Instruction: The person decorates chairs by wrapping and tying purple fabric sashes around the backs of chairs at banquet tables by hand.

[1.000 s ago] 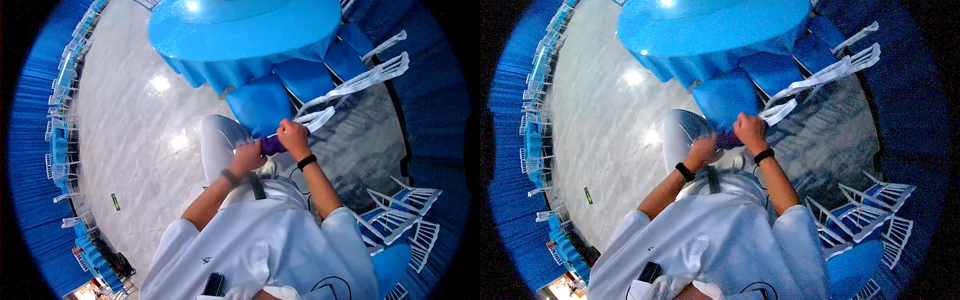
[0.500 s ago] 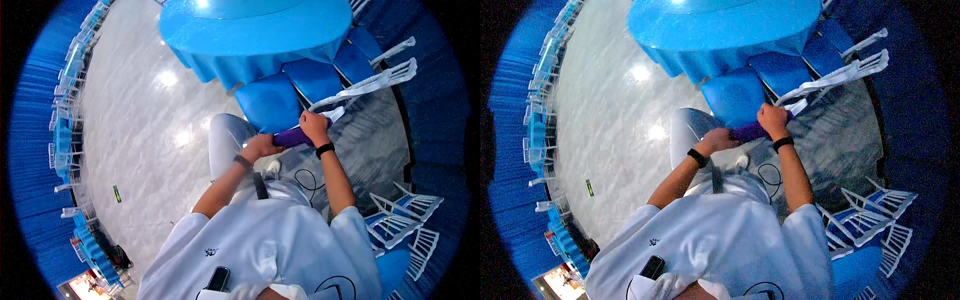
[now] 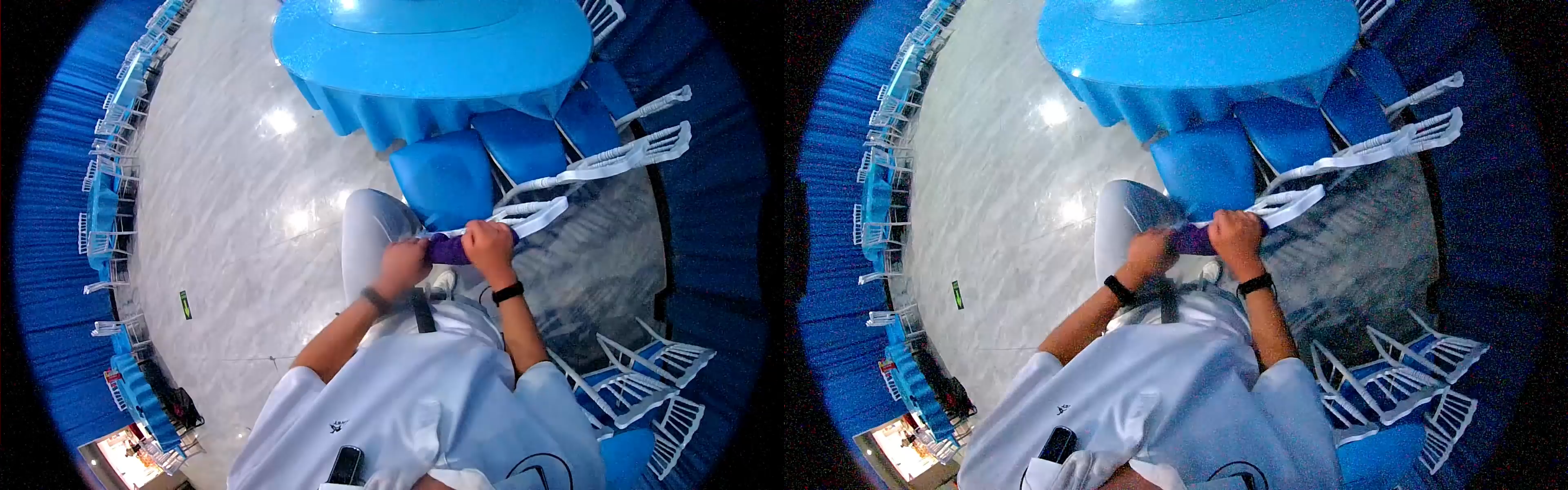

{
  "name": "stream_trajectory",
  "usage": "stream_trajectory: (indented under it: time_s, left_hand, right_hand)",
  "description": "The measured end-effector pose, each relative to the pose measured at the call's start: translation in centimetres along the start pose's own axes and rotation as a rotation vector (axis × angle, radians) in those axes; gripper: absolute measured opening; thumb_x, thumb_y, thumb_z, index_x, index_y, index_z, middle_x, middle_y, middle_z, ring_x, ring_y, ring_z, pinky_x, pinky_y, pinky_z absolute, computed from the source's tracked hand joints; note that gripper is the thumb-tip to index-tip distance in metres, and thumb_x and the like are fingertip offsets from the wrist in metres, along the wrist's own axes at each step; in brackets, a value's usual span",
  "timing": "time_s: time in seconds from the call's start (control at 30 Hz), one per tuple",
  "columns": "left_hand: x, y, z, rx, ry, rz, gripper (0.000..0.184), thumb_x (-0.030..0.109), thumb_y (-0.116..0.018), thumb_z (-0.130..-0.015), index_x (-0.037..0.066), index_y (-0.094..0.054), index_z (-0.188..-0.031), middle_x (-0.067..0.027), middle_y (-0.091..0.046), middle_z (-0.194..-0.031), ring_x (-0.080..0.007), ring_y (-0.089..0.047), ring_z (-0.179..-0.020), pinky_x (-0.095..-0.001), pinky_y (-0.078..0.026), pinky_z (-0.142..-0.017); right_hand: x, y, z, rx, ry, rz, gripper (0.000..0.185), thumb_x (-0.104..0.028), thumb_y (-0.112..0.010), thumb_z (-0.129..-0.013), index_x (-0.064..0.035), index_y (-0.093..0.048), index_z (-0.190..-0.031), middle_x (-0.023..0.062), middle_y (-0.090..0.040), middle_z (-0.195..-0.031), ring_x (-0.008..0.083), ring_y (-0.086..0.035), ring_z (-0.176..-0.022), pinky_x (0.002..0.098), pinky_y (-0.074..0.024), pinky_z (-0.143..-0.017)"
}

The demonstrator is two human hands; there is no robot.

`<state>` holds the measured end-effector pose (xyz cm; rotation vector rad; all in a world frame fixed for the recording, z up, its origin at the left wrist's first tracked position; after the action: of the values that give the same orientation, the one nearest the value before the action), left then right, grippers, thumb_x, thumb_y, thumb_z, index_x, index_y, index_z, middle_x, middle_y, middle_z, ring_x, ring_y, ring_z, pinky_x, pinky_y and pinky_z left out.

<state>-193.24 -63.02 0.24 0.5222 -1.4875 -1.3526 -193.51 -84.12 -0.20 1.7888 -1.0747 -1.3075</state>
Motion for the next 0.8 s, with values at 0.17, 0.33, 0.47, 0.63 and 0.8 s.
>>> stream_trajectory:
  time_s: [0.17,0.33,0.47,0.63,0.8]
  left_hand:
    - [1.1,0.4,-3.3,-0.256,-0.056,0.089,0.036,0.04,-0.069,-0.072,0.009,-0.067,-0.09,-0.0144,-0.068,-0.084,-0.0332,-0.066,-0.081,-0.0455,-0.052,-0.072]
    - [1.9,-1.9,-6.6,-0.534,-0.067,0.108,0.047,0.05,-0.069,-0.069,0.004,-0.069,-0.081,-0.0179,-0.068,-0.082,-0.0361,-0.066,-0.078,-0.0438,-0.051,-0.068]
    - [1.0,-2.3,-6.5,-0.55,-0.115,0.132,0.052,0.054,-0.069,-0.067,0.004,-0.069,-0.082,-0.0185,-0.068,-0.083,-0.036,-0.066,-0.078,-0.0437,-0.051,-0.067]
    - [0.6,-1.2,-5.5,-0.532,0.014,0.124,0.062,0.061,-0.069,-0.067,0.002,-0.068,-0.084,-0.0218,-0.067,-0.082,-0.0374,-0.066,-0.078,-0.0448,-0.052,-0.068]
    - [0.2,0.3,-2.3,-0.313,0.041,0.082,0.051,0.048,-0.069,-0.071,0.005,-0.064,-0.097,-0.0173,-0.067,-0.089,-0.0358,-0.064,-0.089,-0.0448,-0.051,-0.078]
  right_hand:
    - [6.6,1.2,-0.9,0.121,-0.048,-0.159,0.013,-0.011,-0.056,-0.081,-0.0067,-0.065,-0.09,0.0154,-0.066,-0.081,0.0367,-0.063,-0.074,0.0481,-0.0489,-0.065]
    - [7.1,2.0,-2.5,-0.049,-0.162,0.014,0.013,-0.017,-0.057,-0.08,-0.008,-0.063,-0.088,0.0144,-0.068,-0.084,0.0368,-0.064,-0.076,0.0494,-0.0493,-0.066]
    - [5.9,1.8,-3.1,-0.094,-0.241,0.05,0.013,-0.02,-0.059,-0.081,-0.0114,-0.064,-0.089,0.0131,-0.068,-0.079,0.037,-0.065,-0.072,0.0507,-0.0489,-0.064]
    - [5.3,-0.3,-2.3,-0.189,-0.226,0.029,0.014,-0.022,-0.057,-0.083,-0.0109,-0.065,-0.086,0.0131,-0.067,-0.074,0.0366,-0.064,-0.067,0.0488,-0.049,-0.061]
    - [0.5,-1.4,-1.3,-0.392,-0.049,0.419,0.023,-0.027,-0.055,-0.084,-0.0066,-0.065,-0.087,0.012,-0.068,-0.075,0.0281,-0.067,-0.071,0.0472,-0.046,-0.065]
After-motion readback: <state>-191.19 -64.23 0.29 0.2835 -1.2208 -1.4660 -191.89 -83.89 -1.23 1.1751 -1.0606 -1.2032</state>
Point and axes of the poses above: each hand's wrist, its own z-axis away from the middle knuckle, its own y-axis out of the back of the hand, x = y × z, the point moved 1 cm from there along -z, towards the middle knuckle
